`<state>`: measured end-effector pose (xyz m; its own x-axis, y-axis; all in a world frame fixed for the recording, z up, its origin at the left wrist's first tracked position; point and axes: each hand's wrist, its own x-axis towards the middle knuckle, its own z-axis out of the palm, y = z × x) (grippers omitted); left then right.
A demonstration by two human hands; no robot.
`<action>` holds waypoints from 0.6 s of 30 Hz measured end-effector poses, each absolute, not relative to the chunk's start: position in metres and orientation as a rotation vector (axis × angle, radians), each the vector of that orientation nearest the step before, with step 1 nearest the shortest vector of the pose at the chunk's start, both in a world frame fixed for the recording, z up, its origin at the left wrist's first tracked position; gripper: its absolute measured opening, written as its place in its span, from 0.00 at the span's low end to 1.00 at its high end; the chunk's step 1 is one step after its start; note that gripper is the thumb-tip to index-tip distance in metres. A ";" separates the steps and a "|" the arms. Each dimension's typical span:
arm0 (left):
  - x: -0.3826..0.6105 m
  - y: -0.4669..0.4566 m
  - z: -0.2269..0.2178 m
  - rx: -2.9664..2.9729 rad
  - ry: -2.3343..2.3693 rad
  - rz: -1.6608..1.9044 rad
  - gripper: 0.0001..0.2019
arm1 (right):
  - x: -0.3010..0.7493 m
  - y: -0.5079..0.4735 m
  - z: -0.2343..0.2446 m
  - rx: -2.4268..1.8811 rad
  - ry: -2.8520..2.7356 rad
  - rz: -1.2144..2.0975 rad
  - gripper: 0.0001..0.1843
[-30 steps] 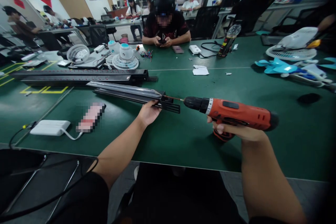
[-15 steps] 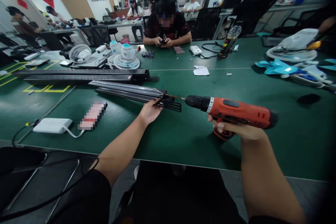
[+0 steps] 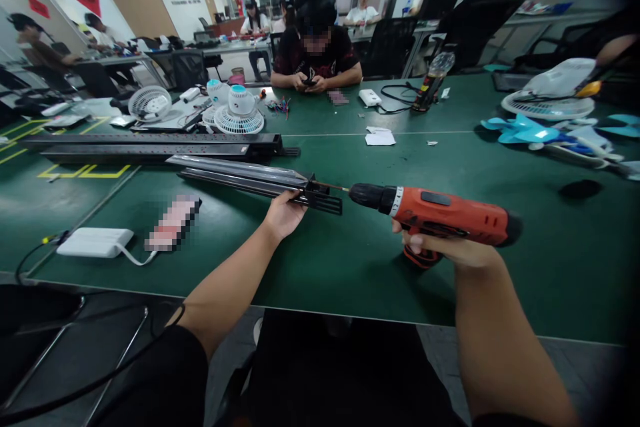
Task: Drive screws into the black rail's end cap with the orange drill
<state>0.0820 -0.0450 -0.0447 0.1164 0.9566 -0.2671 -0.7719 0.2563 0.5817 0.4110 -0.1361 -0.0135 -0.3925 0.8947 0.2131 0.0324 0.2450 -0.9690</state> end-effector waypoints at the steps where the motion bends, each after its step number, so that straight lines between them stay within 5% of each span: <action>1: 0.083 -0.045 -0.044 0.332 0.667 1.300 0.18 | 0.411 -0.136 -0.013 -0.871 -1.656 1.258 0.10; 18: 0.098 -0.052 -0.008 0.049 0.871 1.300 0.13 | 0.409 -0.135 -0.013 -0.808 -1.695 1.220 0.10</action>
